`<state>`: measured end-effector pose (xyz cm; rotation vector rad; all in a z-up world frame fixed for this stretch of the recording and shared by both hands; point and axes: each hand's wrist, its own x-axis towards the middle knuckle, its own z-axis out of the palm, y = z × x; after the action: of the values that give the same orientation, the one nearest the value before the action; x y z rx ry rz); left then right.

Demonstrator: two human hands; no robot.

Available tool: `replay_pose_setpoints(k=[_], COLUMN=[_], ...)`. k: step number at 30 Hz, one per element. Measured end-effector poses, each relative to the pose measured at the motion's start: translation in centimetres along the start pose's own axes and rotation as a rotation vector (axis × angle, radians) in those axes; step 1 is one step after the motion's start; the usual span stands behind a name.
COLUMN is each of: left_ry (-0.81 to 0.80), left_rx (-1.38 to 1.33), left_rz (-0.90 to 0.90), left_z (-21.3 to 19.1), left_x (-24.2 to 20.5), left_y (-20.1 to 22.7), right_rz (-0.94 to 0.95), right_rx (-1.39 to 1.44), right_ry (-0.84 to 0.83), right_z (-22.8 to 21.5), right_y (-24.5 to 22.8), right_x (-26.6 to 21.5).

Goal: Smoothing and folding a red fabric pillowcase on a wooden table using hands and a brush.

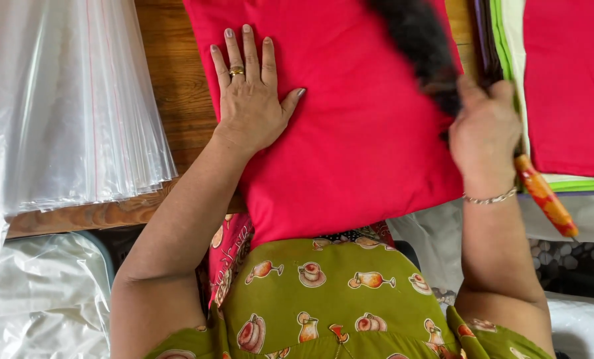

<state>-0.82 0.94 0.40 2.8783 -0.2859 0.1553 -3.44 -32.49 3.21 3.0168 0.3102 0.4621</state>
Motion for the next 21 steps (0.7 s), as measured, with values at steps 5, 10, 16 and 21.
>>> replay_pose_setpoints(k=[5,10,16,21], left_ry=[-0.032,0.149,-0.014,-0.026], left_rx=[0.047,-0.01,0.023,0.051], left_rz=[-0.013,0.09,0.028,0.029], left_z=[0.2,0.9,0.1,0.5], left_x=[0.1,0.1,-0.1,0.6], left_y=[0.3,-0.4,-0.6,0.1], right_rz=[0.074,-0.291,0.001,0.103], right_rx=[0.033,0.377,-0.008,-0.089], right_ry=[0.22,0.067,-0.064,0.092], right_z=[-3.5,-4.3,1.1,-2.4], right_y=[-0.5,-8.5,-0.3,-0.4], right_x=[1.3,2.6,6.7,3.5])
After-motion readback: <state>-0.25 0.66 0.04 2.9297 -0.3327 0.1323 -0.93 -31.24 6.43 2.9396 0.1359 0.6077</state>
